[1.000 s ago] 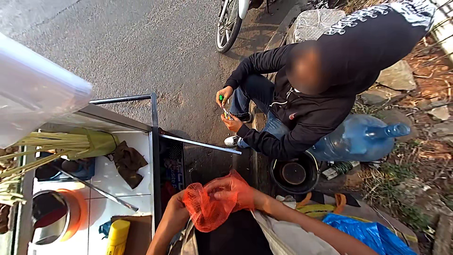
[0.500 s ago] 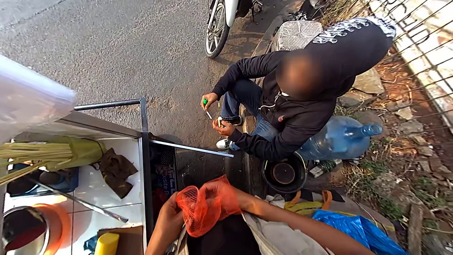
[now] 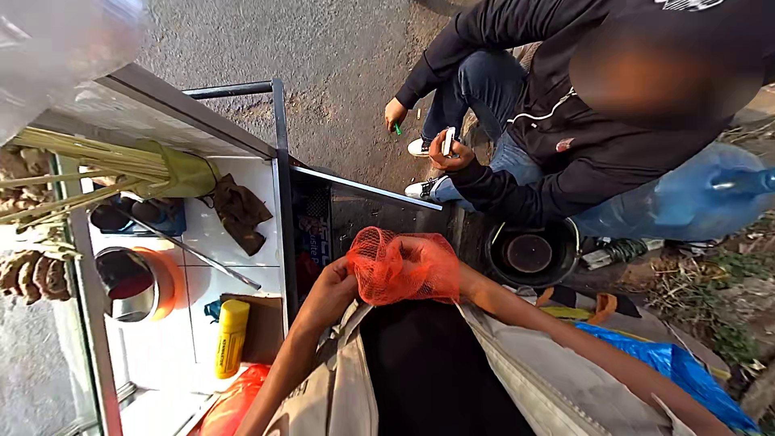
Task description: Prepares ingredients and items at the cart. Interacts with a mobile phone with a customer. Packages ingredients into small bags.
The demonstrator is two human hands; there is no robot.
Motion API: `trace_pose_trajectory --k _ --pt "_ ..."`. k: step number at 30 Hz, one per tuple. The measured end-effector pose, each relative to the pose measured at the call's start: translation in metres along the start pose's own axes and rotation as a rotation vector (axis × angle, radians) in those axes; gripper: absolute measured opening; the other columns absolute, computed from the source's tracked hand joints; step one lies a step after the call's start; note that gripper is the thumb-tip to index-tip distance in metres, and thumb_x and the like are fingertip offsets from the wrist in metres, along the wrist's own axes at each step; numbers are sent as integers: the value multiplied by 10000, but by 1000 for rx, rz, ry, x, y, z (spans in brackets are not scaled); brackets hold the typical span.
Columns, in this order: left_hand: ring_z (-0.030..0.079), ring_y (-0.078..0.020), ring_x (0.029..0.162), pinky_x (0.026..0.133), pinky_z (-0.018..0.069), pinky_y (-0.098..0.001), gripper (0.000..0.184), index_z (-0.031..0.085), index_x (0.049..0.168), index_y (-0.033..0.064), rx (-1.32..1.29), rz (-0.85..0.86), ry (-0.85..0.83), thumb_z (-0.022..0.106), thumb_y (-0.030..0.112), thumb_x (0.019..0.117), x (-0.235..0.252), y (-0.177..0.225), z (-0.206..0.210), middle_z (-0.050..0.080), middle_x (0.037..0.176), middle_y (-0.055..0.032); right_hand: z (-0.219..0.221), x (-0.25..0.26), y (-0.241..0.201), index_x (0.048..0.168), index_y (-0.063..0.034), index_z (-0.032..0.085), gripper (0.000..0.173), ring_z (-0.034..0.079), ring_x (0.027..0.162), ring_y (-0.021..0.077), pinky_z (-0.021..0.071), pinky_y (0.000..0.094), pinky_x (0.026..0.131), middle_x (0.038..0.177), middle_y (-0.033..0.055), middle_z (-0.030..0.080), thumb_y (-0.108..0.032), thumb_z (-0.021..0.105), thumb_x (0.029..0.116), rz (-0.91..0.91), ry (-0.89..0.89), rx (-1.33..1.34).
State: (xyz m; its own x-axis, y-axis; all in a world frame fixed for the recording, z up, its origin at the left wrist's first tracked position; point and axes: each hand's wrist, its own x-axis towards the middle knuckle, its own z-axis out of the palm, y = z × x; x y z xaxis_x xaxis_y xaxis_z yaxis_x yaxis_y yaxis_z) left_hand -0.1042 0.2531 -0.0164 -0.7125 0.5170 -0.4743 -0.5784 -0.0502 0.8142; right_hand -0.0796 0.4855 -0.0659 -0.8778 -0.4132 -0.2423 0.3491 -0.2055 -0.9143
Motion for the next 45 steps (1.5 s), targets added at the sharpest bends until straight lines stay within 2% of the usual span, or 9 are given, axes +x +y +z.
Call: trace_pose_trajectory --k 3,8,12,18,24,29,35,39,45 --pt "705 -86 880 850 599 -308 160 637 1088 55 -2 5 10 515 0 1000 0 0 1 734 942 2 -3 -4 11 1094 -26 640 153 658 912 61 567 253 836 971 22 686 -40 650 942 -32 0 49" --pt "713 -91 904 866 601 -310 196 634 1105 54 -32 9 37 577 -47 947 -2 1 2 744 963 -3 -9 -37 -9 1074 -164 645 134 634 856 -78 546 125 783 901 -141 672 -80 565 1007 215 123 85" --pt "722 -102 890 856 608 -312 229 659 1067 62 -76 38 82 611 -90 903 -2 -1 0 755 952 -10 -21 -14 34 1118 -79 645 147 644 911 58 560 245 815 992 0 673 -57 606 978 15 0 160" --pt "714 -70 901 867 602 -283 231 660 1083 66 8 70 76 630 -75 902 -1 -1 2 751 961 22 -7 -3 1 1012 -122 625 98 622 839 27 540 220 775 891 -54 652 -85 535 1005 71 -128 249" --pt "699 -19 822 795 598 -240 203 711 959 119 89 71 61 634 -59 899 0 2 -1 746 873 70 -7 3 0 1072 -80 653 108 647 882 24 555 223 808 944 -45 686 -64 609 974 35 -108 123" --pt "724 -98 887 854 614 -320 178 665 1059 76 -8 56 93 592 -45 950 2 -5 -11 752 949 9 -9 1 -5 940 -103 654 124 620 775 29 540 217 725 824 -42 652 -70 553 1003 87 28 191" --pt "759 -207 865 837 644 -387 169 568 1178 32 -112 24 154 514 -8 1023 -1 -1 -17 755 997 -87 -24 1 8 897 -117 616 114 592 724 46 528 226 651 814 -35 614 -4 624 893 -46 200 155" --pt "752 -199 905 861 638 -385 200 586 1178 13 -99 22 161 565 -42 987 -1 1 -22 747 1018 -80 -34 -1 2 824 -92 645 146 592 871 48 519 226 780 897 -25 620 35 606 883 -163 153 -41" --pt "727 -123 888 842 621 -327 204 661 1116 39 -42 4 99 632 -52 935 2 -4 -23 748 975 -32 -43 -7 -17 1068 -82 795 292 538 847 47 465 203 765 901 4 598 -8 567 901 -53 -63 -287"
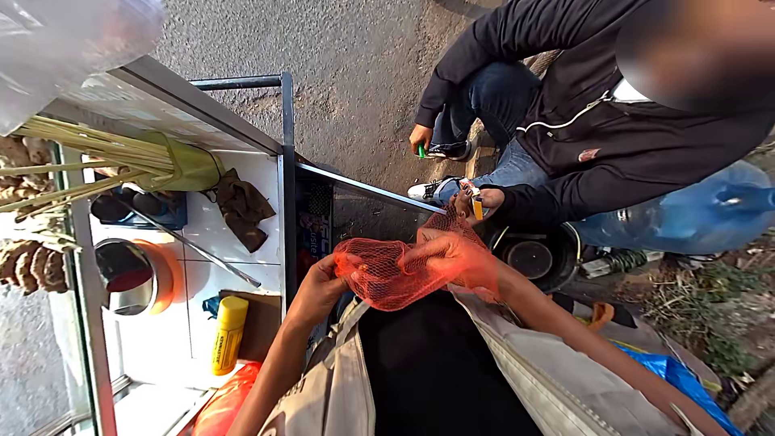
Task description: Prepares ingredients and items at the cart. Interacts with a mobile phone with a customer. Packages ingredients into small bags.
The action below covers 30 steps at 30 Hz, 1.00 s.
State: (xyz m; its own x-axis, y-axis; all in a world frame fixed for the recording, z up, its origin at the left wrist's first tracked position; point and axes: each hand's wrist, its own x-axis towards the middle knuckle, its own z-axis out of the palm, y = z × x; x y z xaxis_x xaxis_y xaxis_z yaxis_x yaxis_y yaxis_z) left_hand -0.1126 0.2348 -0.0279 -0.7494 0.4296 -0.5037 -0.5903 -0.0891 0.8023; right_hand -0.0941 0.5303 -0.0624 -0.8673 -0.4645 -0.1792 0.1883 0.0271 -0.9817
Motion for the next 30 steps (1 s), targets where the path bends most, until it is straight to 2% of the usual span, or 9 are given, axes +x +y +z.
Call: trace_pose_trajectory --k 4,7,11,13,16,20,22,25,30 --pt "721 -122 887 844 615 -320 210 665 1098 39 12 -20 16 637 -69 919 1 -3 3 742 973 -32 0 3 -15 1023 -51 795 215 537 871 53 466 200 777 931 24 584 -31 619 901 66 -46 -37" --pt "719 -112 874 833 612 -313 192 660 1079 37 9 -40 30 632 -63 918 2 -4 9 742 949 -28 2 5 -13 1041 -76 789 242 556 929 -6 481 155 830 995 -33 592 -266 658 965 48 -122 45" --pt "714 -86 858 822 609 -291 170 659 1068 43 4 -37 37 634 -39 920 2 -6 17 741 927 -5 14 4 -8 849 -136 716 282 559 827 -48 478 132 748 869 -119 596 -321 594 1024 30 -147 266" --pt "715 -95 855 821 609 -299 164 652 1065 42 -13 -30 43 652 -21 913 1 -7 19 741 920 -13 18 4 -13 983 -97 770 244 583 891 -34 496 163 814 928 -106 643 -294 630 1010 12 -124 271" --pt "709 -83 841 814 604 -286 152 655 1049 50 1 -25 34 656 -14 911 1 -8 20 738 906 3 21 6 -24 1248 -57 713 275 632 1098 -42 512 186 999 1194 -46 722 -148 622 1005 17 -166 157" --pt "692 -58 813 792 592 -263 124 662 1017 50 55 -35 42 655 -17 914 2 -9 22 721 868 18 22 10 -22 1071 -14 762 282 631 882 -38 511 190 847 961 36 741 -231 588 1025 -15 -129 -188" --pt "691 -59 807 790 591 -264 105 664 1009 47 19 -48 58 649 -17 928 0 -9 24 721 861 13 22 12 -19 977 -50 785 317 629 801 -27 519 219 785 859 8 732 -327 632 1006 -27 -63 -257" --pt "688 -52 792 778 591 -257 96 671 988 47 -9 -49 99 639 -26 936 -4 -7 28 722 848 18 26 15 -14 1056 -106 787 269 673 929 1 545 242 891 980 -6 759 -345 705 965 -42 -37 -262" --pt "685 -40 780 769 588 -243 108 660 982 61 -17 -17 174 624 -30 937 -16 1 29 717 832 37 44 29 -18 1247 -63 717 369 686 1086 121 535 347 999 1157 86 743 -278 710 947 -107 -118 -293"
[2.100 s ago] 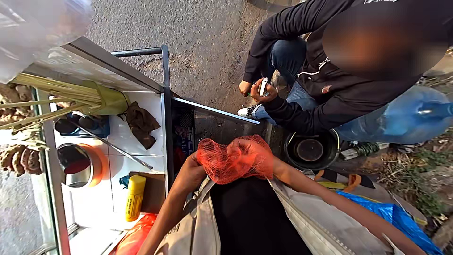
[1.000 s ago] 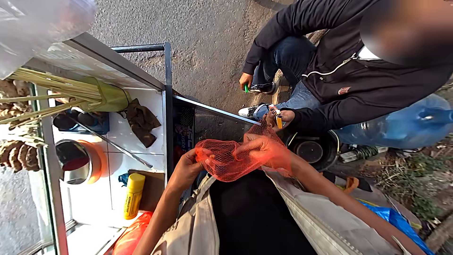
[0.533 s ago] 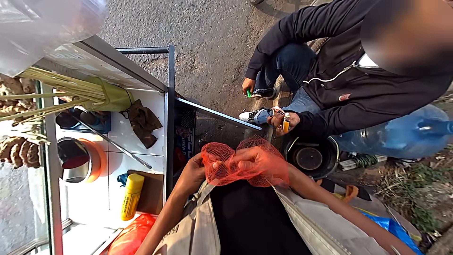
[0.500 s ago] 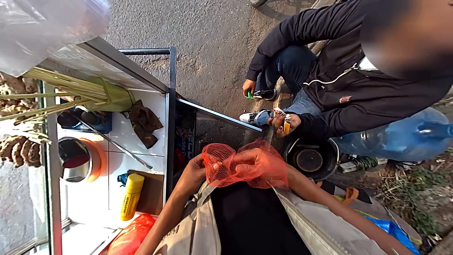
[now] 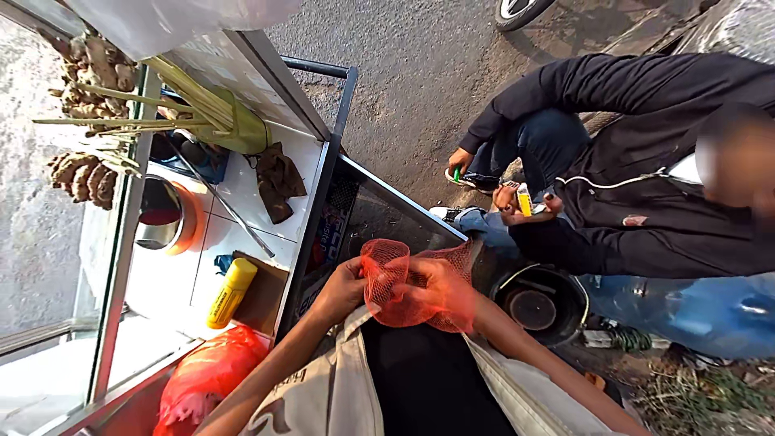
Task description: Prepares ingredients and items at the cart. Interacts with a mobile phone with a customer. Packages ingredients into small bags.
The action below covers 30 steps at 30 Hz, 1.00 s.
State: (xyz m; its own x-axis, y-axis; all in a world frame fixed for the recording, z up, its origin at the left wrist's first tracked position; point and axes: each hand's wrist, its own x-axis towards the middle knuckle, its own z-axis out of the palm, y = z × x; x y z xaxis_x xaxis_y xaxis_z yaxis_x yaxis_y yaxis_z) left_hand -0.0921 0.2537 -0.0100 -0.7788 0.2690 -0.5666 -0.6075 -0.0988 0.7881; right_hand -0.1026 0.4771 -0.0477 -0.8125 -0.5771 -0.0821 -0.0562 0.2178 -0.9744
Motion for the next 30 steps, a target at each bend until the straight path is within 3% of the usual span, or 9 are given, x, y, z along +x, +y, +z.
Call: trace_pose_trajectory --k 4,10,14,17,21,24,27,30 --pt "678 -31 779 764 580 -240 100 654 985 68 -1 13 25 635 -16 935 -9 1 -4 710 832 45 9 8 -4 1217 -32 723 341 701 1063 124 545 335 982 1131 104 752 -220 704 932 -65 9 9" --pt "658 -45 745 731 567 -252 41 667 983 44 22 3 101 670 39 942 -21 -1 -10 693 810 23 16 17 7 1191 -118 739 315 694 1043 51 571 290 968 1109 -10 754 -252 753 906 -23 -59 83" --pt "676 -62 773 763 579 -268 96 656 1027 21 -57 8 196 685 31 935 -28 0 -10 705 841 1 15 29 -6 1119 -55 725 277 681 995 16 568 244 937 1053 -23 743 -169 778 873 -92 -80 271" --pt "682 -70 782 758 582 -270 144 647 1082 19 -122 73 221 680 32 942 -34 -3 -19 714 873 -4 12 37 -10 1109 -71 709 206 673 980 25 570 243 917 1041 -49 727 -136 720 914 -96 -109 332" --pt "702 -124 831 802 595 -334 171 576 1158 25 -392 183 334 469 37 1025 -44 -1 -36 717 927 -29 -10 56 -21 1118 -121 705 218 674 931 27 578 239 869 1017 -66 721 -209 716 919 -18 -207 278" --pt "716 -169 836 793 611 -373 246 526 1213 43 -599 215 448 324 84 1078 -56 11 -58 713 935 -62 -52 77 -36 1130 -116 702 247 681 883 30 588 254 822 974 -56 722 -199 690 897 8 -285 73" --pt "683 -132 751 726 599 -323 285 538 1162 104 -715 214 473 273 198 1115 -74 13 -89 680 849 -30 -83 100 -50 1123 -120 686 280 682 749 56 601 253 658 919 -49 715 -241 706 872 24 -198 -32" --pt "656 -129 673 651 574 -309 428 587 995 110 -785 195 527 209 283 1096 -94 9 -113 662 755 -30 -73 135 -95 1097 -126 670 279 683 772 53 599 253 688 926 -52 714 -234 696 842 -29 -171 -139"
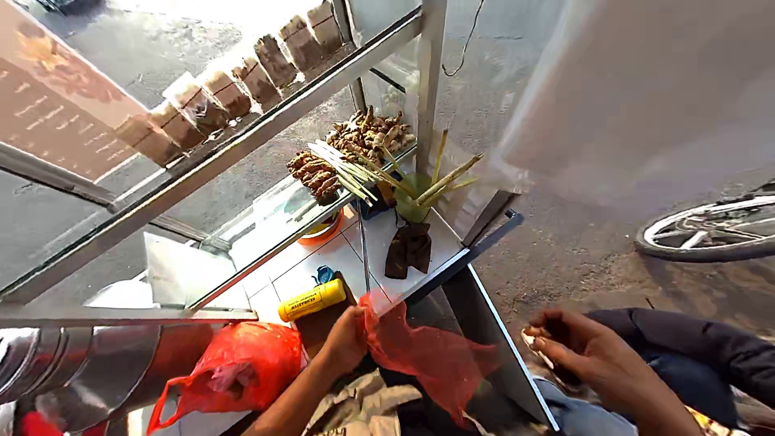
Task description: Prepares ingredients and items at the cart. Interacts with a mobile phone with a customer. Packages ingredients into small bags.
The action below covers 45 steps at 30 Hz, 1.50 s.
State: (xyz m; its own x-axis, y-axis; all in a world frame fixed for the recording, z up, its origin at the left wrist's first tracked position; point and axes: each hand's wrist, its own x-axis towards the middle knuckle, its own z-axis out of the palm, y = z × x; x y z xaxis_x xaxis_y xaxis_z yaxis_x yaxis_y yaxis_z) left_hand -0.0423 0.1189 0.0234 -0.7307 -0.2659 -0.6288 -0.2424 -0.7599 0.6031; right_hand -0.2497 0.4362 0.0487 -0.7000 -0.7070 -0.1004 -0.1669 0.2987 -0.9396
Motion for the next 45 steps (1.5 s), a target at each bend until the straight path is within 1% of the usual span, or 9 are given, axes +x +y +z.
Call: trace_pose_trajectory --k 8,18,25,28,30,33,35,39,45 --pt "700 -139 927 851 594 -351 340 560 1263 47 46 150 -144 291 179 1103 -6 -3 -68 712 1027 -42 127 183 -145 1127 -75 707 209 670 930 218 587 422 810 1117 123 652 -200 661 966 -512 -158 -599" --pt "645 -34 734 722 557 -226 147 655 908 97 -17 327 -39 566 19 995 -7 -2 -125 682 802 37 249 357 -212 1083 97 677 268 577 1220 493 429 672 985 1254 325 613 -122 591 954 -278 -80 -1237" --pt "700 -110 862 833 597 -314 151 677 1096 13 -40 287 -87 544 28 1027 8 17 -147 728 945 -31 252 272 -217 1253 -70 643 383 660 1015 328 548 530 867 1154 167 647 -352 617 995 -476 -295 -950" --pt "711 -144 913 874 603 -348 185 620 1192 -8 -54 240 -110 539 21 1029 14 25 -149 723 996 -56 259 209 -154 1463 -126 507 827 663 892 216 578 443 735 1233 105 640 -615 745 840 -167 -606 -672" --pt "709 -163 968 917 595 -367 246 567 1277 -22 -31 219 -143 512 25 1042 20 31 -150 713 1055 -74 268 181 -99 1577 -144 344 1047 674 1044 272 570 525 886 1315 141 631 -578 842 766 123 -732 -540" --pt "705 -164 962 910 592 -362 260 540 1299 -36 34 197 -170 485 50 1060 27 35 -151 703 1067 -88 276 153 -57 1438 -89 522 622 684 1036 175 560 411 952 1177 117 692 -314 769 914 387 -829 -264" --pt "712 -165 935 889 602 -362 241 554 1270 -43 79 189 -159 488 62 1063 31 36 -153 707 1036 -90 277 143 -49 1232 -46 647 308 668 847 88 575 317 810 972 39 700 -211 670 974 463 -749 -93" --pt "711 -155 912 873 606 -343 152 590 1150 -27 194 188 -156 567 41 1015 38 35 -154 705 1000 -75 264 143 -45 1246 -38 603 244 539 545 27 473 193 513 733 -13 621 -43 517 1017 524 -274 283" --pt "698 -180 1051 913 609 -359 448 445 1388 -24 297 30 -244 616 145 1009 29 29 -133 663 1209 -121 279 131 -51 1075 -52 643 217 685 803 129 607 335 773 905 61 693 18 453 997 397 -79 660"
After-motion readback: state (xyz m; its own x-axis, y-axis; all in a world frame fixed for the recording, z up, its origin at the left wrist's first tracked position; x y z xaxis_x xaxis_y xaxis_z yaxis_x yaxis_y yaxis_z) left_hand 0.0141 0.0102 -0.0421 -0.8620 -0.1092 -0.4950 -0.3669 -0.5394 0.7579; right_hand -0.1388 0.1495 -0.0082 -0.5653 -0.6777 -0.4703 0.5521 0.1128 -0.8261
